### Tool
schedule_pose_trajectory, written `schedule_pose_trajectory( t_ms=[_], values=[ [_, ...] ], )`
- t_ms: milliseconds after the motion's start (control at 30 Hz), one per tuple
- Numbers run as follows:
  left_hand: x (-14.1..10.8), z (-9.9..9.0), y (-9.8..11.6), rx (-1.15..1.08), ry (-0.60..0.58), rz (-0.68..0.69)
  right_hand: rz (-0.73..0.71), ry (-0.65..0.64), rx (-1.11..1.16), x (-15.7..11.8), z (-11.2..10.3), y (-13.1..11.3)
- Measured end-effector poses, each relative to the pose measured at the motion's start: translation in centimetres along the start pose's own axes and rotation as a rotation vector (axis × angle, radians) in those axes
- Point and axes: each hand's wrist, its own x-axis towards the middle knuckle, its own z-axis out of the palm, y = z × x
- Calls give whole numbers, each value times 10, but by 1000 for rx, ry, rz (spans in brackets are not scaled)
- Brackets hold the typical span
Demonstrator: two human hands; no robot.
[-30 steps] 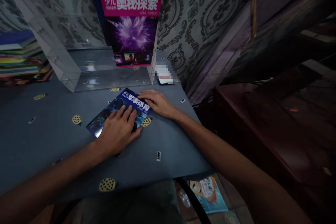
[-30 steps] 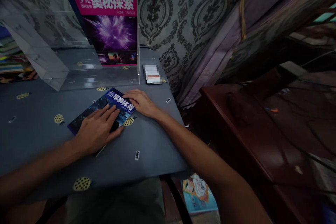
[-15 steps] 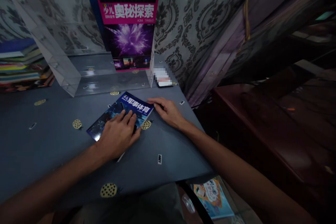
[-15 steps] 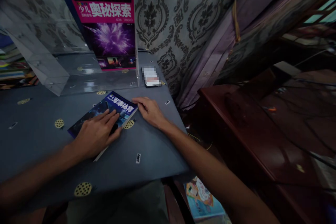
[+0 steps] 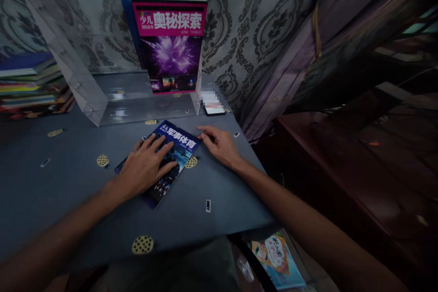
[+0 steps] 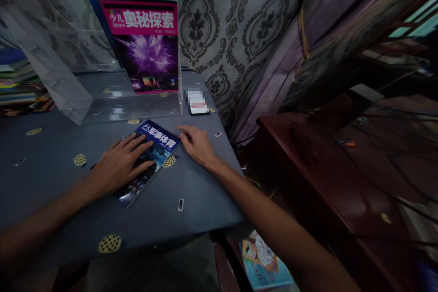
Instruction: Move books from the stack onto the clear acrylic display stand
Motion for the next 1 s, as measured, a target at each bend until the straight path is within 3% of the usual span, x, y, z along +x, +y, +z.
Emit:
schedule_pose_trajectory(
  t_ms=[167, 400, 533, 667, 767, 1000],
  values=[
    [-2, -4, -7, 12, -57, -35, 2, -18, 47, 0, 3, 0],
    [-4, -10, 12, 110, -87, -124, -41, -40, 66, -2, 6, 1],
    [0, -18, 15, 171, -148, -154, -136, -43, 28, -4, 5, -2],
    [3, -22, 4, 189, -144, -127, -270, -135, -31, -4, 6, -5],
    [2, -16, -10, 144, -76, -99, -272, -185, -101, -3, 8, -6],
    [1, -3, -21, 86, -55, -110, -292, -159, -207, -6, 12, -15]
  ],
)
